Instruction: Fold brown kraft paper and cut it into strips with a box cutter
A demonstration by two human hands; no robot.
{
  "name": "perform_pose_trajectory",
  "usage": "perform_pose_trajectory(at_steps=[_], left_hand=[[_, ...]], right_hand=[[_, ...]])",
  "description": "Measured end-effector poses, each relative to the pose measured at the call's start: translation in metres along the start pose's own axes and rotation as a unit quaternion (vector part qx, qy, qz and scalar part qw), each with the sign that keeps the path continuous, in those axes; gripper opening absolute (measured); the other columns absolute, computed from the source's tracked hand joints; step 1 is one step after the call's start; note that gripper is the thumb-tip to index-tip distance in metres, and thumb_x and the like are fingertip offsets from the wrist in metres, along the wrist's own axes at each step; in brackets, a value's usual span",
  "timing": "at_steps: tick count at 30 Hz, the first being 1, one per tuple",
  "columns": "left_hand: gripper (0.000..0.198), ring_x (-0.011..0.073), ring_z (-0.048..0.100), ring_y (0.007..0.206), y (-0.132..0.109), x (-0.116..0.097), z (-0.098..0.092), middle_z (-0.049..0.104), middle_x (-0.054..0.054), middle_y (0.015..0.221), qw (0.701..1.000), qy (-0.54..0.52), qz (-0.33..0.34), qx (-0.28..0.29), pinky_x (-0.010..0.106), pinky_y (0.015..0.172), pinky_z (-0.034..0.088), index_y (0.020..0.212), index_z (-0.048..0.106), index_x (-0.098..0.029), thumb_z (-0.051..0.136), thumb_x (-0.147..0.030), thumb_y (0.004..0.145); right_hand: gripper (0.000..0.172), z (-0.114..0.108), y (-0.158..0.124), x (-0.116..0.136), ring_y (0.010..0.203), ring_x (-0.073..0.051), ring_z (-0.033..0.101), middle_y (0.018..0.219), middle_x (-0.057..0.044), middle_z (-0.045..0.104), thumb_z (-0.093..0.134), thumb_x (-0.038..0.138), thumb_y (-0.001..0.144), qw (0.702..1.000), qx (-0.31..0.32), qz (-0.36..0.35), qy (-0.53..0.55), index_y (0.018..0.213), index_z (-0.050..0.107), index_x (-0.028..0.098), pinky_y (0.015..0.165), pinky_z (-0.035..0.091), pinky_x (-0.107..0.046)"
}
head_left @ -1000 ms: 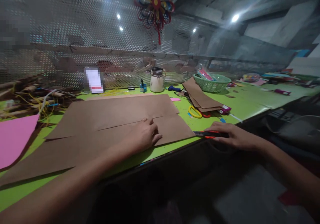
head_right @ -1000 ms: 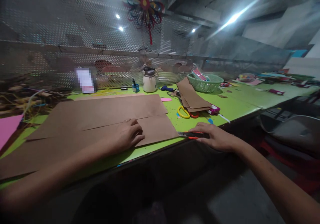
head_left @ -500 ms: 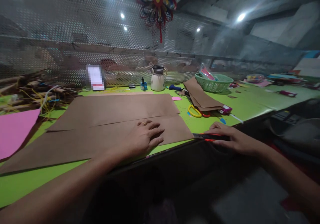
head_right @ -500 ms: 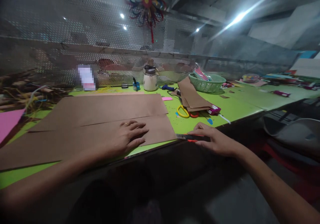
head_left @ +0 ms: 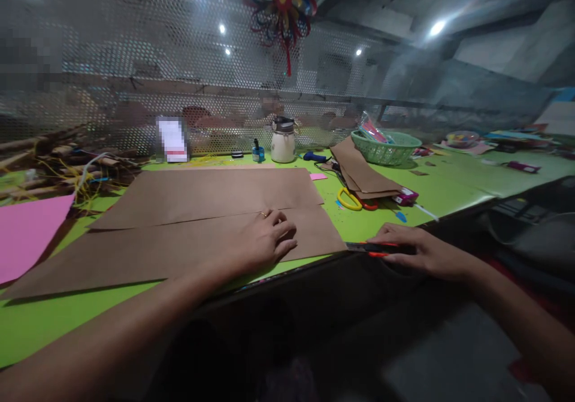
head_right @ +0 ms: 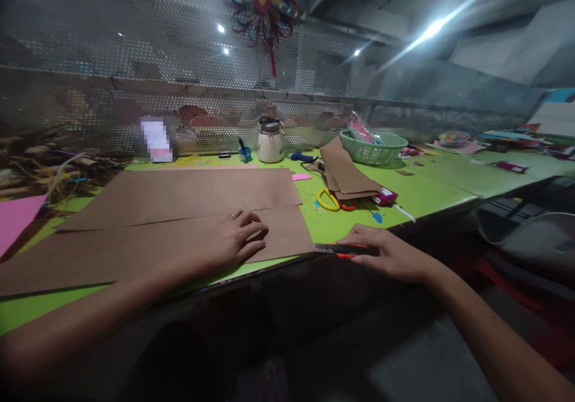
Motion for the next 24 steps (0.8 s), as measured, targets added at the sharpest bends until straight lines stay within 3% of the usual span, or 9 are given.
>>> perform_pose_trajectory(at_steps=[5, 11, 24], left_hand=[[0.035, 0.0224, 0.046, 0.102, -0.004, 0.002, 0.004, 0.055, 0.007, 0.11, 1.0, -0.021, 0.009, 0.0, 0.038, 0.093, 0.036, 0.117, 0.058, -0.027, 0.037, -0.044, 0.095], [0.038, 0.0216, 0.047, 0.108, -0.004, 0.001, 0.003, 0.057, 0.007, 0.116, 0.998, -0.042, 0.034, 0.007, 0.038, 0.096, 0.036, 0.117, 0.06, -0.026, 0.033, -0.043, 0.097], [0.039, 0.0228, 0.047, 0.107, -0.007, -0.007, 0.003, 0.057, 0.008, 0.118, 0.999, 0.012, 0.034, 0.001, 0.039, 0.096, 0.034, 0.121, 0.058, -0.024, 0.031, -0.04, 0.097]], right_hand=[[0.042, -0.003, -0.006, 0.002, 0.104, -0.026, 0.056, 0.113, -0.009, 0.062, 0.053, 0.048, 0.087, 1.0, -0.007, 0.009, 0.008, 0.121, 0.063, 0.025, 0.093, 0.043, -0.039], [0.043, 0.0, -0.012, 0.009, 0.113, -0.028, 0.054, 0.125, -0.008, 0.059, 0.053, 0.046, 0.088, 0.999, 0.024, 0.014, 0.019, 0.127, 0.058, 0.028, 0.098, 0.041, -0.041], [0.042, 0.014, -0.022, 0.005, 0.114, -0.028, 0.055, 0.121, -0.006, 0.063, 0.054, 0.044, 0.088, 1.0, -0.014, 0.018, -0.011, 0.128, 0.058, 0.03, 0.096, 0.045, -0.043]])
Point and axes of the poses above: each hand's wrist, its own y-axis towards the middle knuckle, its own z-axis out of the palm, x = y × z, the point moved 9 cm from there along y, towards the middle knuckle
